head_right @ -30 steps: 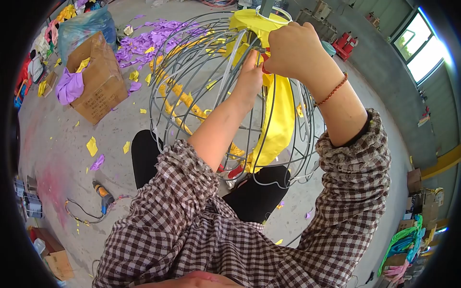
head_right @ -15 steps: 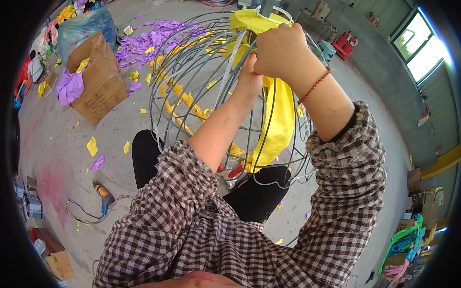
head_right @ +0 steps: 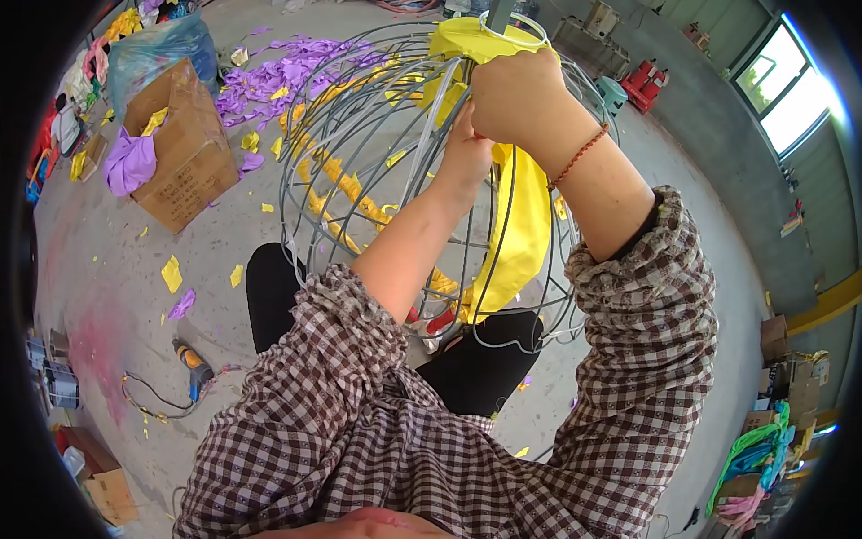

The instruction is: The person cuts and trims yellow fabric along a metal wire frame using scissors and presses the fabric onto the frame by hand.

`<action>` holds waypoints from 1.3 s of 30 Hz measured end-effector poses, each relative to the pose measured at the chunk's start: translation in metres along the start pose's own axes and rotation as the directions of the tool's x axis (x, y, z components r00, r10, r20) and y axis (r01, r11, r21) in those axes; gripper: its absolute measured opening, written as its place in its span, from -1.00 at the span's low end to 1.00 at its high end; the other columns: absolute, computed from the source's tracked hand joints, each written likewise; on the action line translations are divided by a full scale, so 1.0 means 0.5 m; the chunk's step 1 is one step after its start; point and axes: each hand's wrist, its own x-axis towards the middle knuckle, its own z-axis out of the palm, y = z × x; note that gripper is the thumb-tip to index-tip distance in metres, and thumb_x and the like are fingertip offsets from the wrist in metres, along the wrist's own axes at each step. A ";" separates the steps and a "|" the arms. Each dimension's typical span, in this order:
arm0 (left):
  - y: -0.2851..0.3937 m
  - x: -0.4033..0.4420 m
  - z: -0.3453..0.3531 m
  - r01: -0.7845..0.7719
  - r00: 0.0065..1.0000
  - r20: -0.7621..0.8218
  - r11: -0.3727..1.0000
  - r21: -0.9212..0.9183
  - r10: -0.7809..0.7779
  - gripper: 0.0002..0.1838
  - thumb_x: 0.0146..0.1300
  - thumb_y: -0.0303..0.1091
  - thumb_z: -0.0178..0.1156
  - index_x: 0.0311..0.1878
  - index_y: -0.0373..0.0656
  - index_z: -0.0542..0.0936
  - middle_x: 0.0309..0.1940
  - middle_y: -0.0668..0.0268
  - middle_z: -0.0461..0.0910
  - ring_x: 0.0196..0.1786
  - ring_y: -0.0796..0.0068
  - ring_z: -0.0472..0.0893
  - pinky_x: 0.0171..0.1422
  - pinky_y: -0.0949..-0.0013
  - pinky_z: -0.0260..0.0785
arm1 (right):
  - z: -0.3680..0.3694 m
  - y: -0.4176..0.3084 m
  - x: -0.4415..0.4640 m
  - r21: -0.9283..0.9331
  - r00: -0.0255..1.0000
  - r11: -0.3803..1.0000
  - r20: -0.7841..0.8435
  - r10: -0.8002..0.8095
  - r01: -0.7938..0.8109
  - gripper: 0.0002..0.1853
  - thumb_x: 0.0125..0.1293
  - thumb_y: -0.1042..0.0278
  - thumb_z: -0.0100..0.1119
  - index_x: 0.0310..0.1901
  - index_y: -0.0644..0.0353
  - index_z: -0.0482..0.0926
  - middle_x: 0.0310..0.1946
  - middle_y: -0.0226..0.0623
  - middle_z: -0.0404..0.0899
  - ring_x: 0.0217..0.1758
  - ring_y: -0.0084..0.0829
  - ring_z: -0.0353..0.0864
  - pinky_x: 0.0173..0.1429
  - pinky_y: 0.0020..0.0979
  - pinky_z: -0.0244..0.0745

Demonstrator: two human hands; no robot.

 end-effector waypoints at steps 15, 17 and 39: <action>-0.024 0.038 -0.021 0.013 1.000 0.011 0.989 -0.144 -0.011 -0.56 0.47 -0.45 -0.01 0.38 -0.26 0.45 0.42 0.16 0.42 0.37 0.41 0.44 0.42 0.46 0.22 | 0.035 0.082 -0.121 0.279 0.980 0.957 -0.150 0.127 -0.082 -0.66 0.17 0.10 0.27 -0.39 0.29 0.69 -0.43 -0.21 0.64 -0.33 -0.17 0.55 -0.16 -0.28 0.44; -0.034 0.032 -0.020 0.002 1.000 -0.005 0.975 -0.221 -0.003 -0.55 0.46 -0.44 -0.01 0.39 -0.27 0.44 0.45 0.14 0.41 0.39 0.41 0.44 0.45 0.49 0.21 | 0.048 0.091 -0.167 0.425 0.976 0.897 -0.113 0.184 -0.120 -0.67 0.22 0.13 0.24 -0.41 0.30 0.65 -0.40 -0.23 0.61 -0.31 -0.21 0.51 -0.16 -0.32 0.41; 0.129 0.228 -0.017 -0.617 0.560 0.819 -0.596 0.515 0.127 -0.95 0.01 -0.24 0.41 -0.44 0.09 0.76 -0.31 0.43 0.43 -0.13 0.38 0.39 0.10 0.21 0.17 | 0.330 -0.036 -0.352 0.895 0.535 -0.363 0.179 0.826 0.261 -0.77 0.51 0.27 -0.07 -0.17 0.28 0.45 0.07 -0.15 0.43 -0.13 -0.43 0.50 -0.25 -0.52 0.42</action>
